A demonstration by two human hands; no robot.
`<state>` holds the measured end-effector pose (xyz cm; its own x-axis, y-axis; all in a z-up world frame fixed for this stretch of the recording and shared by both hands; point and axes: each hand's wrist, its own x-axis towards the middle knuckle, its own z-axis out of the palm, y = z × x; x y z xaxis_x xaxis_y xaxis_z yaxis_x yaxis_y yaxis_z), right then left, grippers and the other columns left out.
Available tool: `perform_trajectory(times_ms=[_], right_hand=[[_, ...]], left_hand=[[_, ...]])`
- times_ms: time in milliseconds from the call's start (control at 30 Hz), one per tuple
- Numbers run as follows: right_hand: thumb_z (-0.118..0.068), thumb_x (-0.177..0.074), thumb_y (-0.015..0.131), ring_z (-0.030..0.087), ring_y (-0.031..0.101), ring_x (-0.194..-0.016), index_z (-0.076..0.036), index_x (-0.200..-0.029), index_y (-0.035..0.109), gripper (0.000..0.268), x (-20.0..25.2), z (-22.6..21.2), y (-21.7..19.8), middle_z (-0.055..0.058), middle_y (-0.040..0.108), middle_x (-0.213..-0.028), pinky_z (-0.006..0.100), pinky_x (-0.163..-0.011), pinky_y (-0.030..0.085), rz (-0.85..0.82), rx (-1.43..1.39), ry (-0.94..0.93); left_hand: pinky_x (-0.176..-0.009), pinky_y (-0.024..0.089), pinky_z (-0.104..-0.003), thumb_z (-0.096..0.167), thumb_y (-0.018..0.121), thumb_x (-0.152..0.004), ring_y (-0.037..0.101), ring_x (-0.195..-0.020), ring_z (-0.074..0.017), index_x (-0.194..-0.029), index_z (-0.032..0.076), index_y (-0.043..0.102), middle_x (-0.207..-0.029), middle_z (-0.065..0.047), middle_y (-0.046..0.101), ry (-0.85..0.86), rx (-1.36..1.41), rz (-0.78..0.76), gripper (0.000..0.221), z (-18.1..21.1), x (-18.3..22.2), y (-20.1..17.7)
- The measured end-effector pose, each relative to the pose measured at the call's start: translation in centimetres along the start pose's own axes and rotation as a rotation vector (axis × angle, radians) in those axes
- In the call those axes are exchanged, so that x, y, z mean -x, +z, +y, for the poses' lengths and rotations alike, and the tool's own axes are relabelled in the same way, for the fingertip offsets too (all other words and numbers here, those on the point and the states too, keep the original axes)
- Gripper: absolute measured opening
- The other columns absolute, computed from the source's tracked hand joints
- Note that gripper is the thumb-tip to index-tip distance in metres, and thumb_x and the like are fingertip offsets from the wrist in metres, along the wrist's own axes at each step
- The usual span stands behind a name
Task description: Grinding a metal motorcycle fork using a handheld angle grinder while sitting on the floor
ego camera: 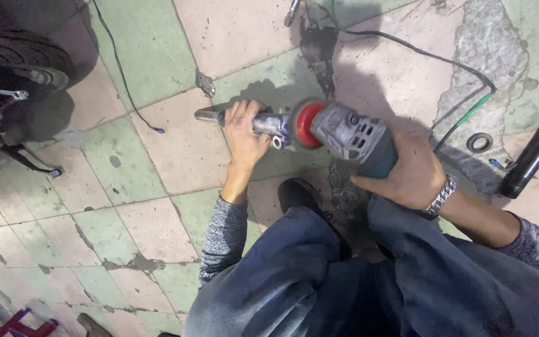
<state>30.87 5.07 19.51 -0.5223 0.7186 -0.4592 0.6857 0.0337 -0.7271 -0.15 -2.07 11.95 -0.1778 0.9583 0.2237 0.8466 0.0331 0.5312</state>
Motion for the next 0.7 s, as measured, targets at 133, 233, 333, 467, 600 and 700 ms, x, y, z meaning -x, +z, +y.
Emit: perform_trajectory(times_ms=[133, 233, 333, 467, 600, 700], right_hand=[[-0.043, -0.057, 0.093, 0.052, 0.065, -0.108, 0.01, -0.137, 0.052, 0.105, 1.2, 1.2, 1.4, 0.033, 0.067, -0.111, 0.062, -0.09, 0.055, 0.029, -0.003, -0.088], [-0.04, -0.058, 0.093, 0.053, 0.065, -0.108, 0.007, -0.13, 0.057, 0.093, 0.9, 0.9, 1.0, 0.031, 0.07, -0.111, 0.064, -0.085, 0.055, -0.001, -0.138, -0.058], [-0.039, -0.061, 0.092, 0.051, 0.066, -0.107, 0.005, -0.131, 0.059, 0.088, 0.6, 0.3, 0.0, 0.027, 0.071, -0.107, 0.062, -0.085, 0.055, -0.009, -0.161, -0.039], [-0.039, -0.059, 0.093, 0.05, 0.067, -0.106, 0.005, -0.124, 0.061, 0.086, 0.3, -0.2, -0.1, 0.027, 0.072, -0.106, 0.062, -0.082, 0.055, -0.005, -0.213, -0.075], [-0.034, -0.059, 0.095, 0.051, 0.068, -0.105, 0.001, -0.119, 0.064, 0.077, 0.2, 0.9, 1.0, 0.026, 0.073, -0.105, 0.063, -0.08, 0.055, -0.062, -0.261, -0.082], [-0.033, -0.059, 0.094, 0.05, 0.068, -0.105, 0.001, -0.118, 0.064, 0.075, 0.0, 0.7, 0.8, 0.025, 0.073, -0.105, 0.062, -0.081, 0.056, -0.084, -0.28, -0.072]], left_hand=[[-0.074, 0.046, -0.042, 0.022, 0.084, -0.077, 0.059, -0.073, -0.0319, -0.085, 0.012, 0.062, -0.074, -0.009, 0.055, -0.005, 0.029, 0.04, 0.024, -0.9, -0.8, 0.0], [-0.073, 0.046, -0.042, 0.021, 0.082, -0.08, 0.06, -0.073, -0.0338, -0.087, 0.012, 0.063, -0.075, -0.01, 0.057, -0.031, 0.062, 0.021, 0.022, -0.2, -1.5, -0.9], [-0.073, 0.047, -0.042, 0.02, 0.08, -0.081, 0.06, -0.074, -0.0343, -0.085, 0.013, 0.061, -0.074, -0.011, 0.055, -0.027, 0.075, 0.026, 0.02, -0.3, -1.5, -1.2], [-0.073, 0.047, -0.042, 0.019, 0.08, -0.08, 0.061, -0.074, -0.035, -0.087, 0.012, 0.062, -0.075, -0.011, 0.057, -0.048, 0.09, 0.045, 0.02, -0.1, -1.4, -1.2], [-0.074, 0.047, -0.042, 0.018, 0.078, -0.081, 0.061, -0.074, -0.0342, -0.086, 0.012, 0.062, -0.074, -0.01, 0.057, -0.053, 0.091, 0.059, 0.018, 0.2, -1.3, -1.3], [-0.076, 0.047, -0.04, 0.018, 0.077, -0.082, 0.061, -0.074, -0.0332, -0.086, 0.012, 0.062, -0.075, -0.009, 0.057, -0.051, 0.09, 0.05, 0.017, 0.9, -1.4, -1.6]])
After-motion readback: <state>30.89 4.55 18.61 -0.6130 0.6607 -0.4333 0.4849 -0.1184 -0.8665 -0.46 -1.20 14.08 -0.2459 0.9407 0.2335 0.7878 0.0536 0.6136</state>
